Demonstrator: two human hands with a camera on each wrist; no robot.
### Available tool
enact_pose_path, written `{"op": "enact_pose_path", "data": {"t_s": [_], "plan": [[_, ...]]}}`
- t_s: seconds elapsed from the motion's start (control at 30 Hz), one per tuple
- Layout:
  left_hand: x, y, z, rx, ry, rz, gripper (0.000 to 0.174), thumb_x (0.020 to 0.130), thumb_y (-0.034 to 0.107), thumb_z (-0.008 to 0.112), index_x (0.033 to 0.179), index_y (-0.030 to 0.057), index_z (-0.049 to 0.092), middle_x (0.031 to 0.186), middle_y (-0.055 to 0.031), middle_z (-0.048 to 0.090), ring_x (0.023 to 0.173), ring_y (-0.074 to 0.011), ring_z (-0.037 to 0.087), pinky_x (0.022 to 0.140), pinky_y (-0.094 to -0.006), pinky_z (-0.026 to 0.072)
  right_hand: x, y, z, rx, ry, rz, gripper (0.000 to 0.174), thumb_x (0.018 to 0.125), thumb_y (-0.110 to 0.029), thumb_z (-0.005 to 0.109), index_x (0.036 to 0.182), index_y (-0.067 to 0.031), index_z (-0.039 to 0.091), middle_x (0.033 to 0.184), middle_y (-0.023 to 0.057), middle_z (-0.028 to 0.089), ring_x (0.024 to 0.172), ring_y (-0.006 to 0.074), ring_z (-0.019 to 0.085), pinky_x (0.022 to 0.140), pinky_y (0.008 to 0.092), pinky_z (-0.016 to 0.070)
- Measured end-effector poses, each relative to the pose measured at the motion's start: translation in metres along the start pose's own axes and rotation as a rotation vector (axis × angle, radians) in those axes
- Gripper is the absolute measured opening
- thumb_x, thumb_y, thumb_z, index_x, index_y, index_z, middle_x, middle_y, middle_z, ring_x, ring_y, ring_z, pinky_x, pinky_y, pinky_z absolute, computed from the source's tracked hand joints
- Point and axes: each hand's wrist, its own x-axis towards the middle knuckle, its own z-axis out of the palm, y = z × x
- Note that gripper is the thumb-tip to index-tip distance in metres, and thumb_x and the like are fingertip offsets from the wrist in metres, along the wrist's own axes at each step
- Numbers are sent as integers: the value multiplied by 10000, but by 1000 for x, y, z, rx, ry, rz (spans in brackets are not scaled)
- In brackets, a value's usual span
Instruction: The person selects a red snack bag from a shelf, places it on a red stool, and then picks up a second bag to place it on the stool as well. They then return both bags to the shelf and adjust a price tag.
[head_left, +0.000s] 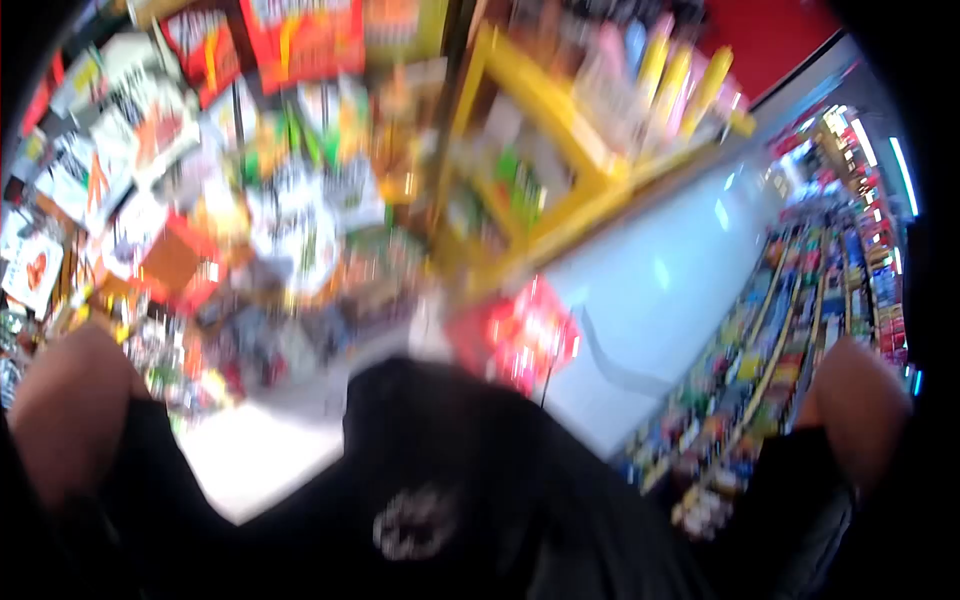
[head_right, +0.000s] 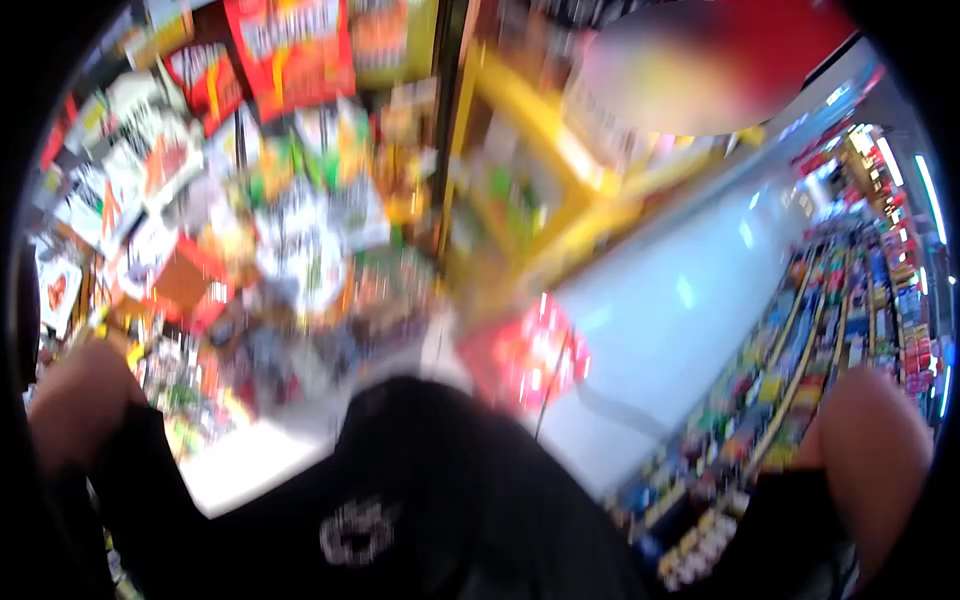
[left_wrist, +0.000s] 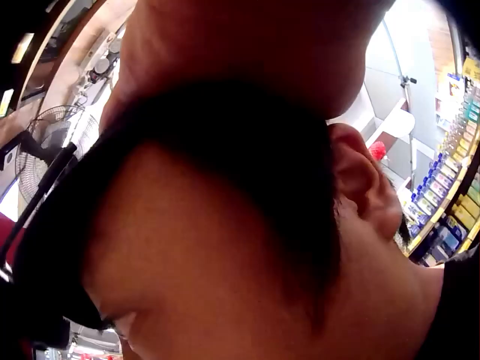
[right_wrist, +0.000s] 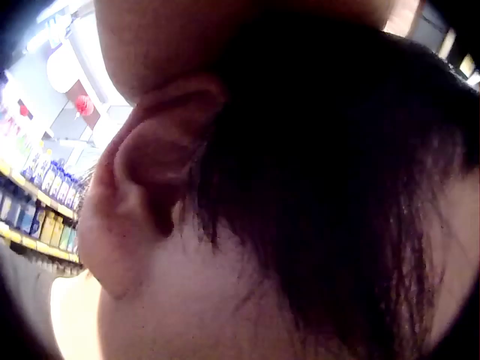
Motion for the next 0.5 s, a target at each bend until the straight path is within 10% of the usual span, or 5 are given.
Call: {"op": "enact_pose_path", "data": {"t_s": [0.5], "plan": [[-35,-1,15,-8,82,-29,280,977,232,575,1092,14,710,1142,-200,694,1107,-318,684,927,-485,543,-25,102,-41,-98,221,275,130,983,-132,587,1055,-31,624,849,45,631,726,223,641,701,323,506]]}}
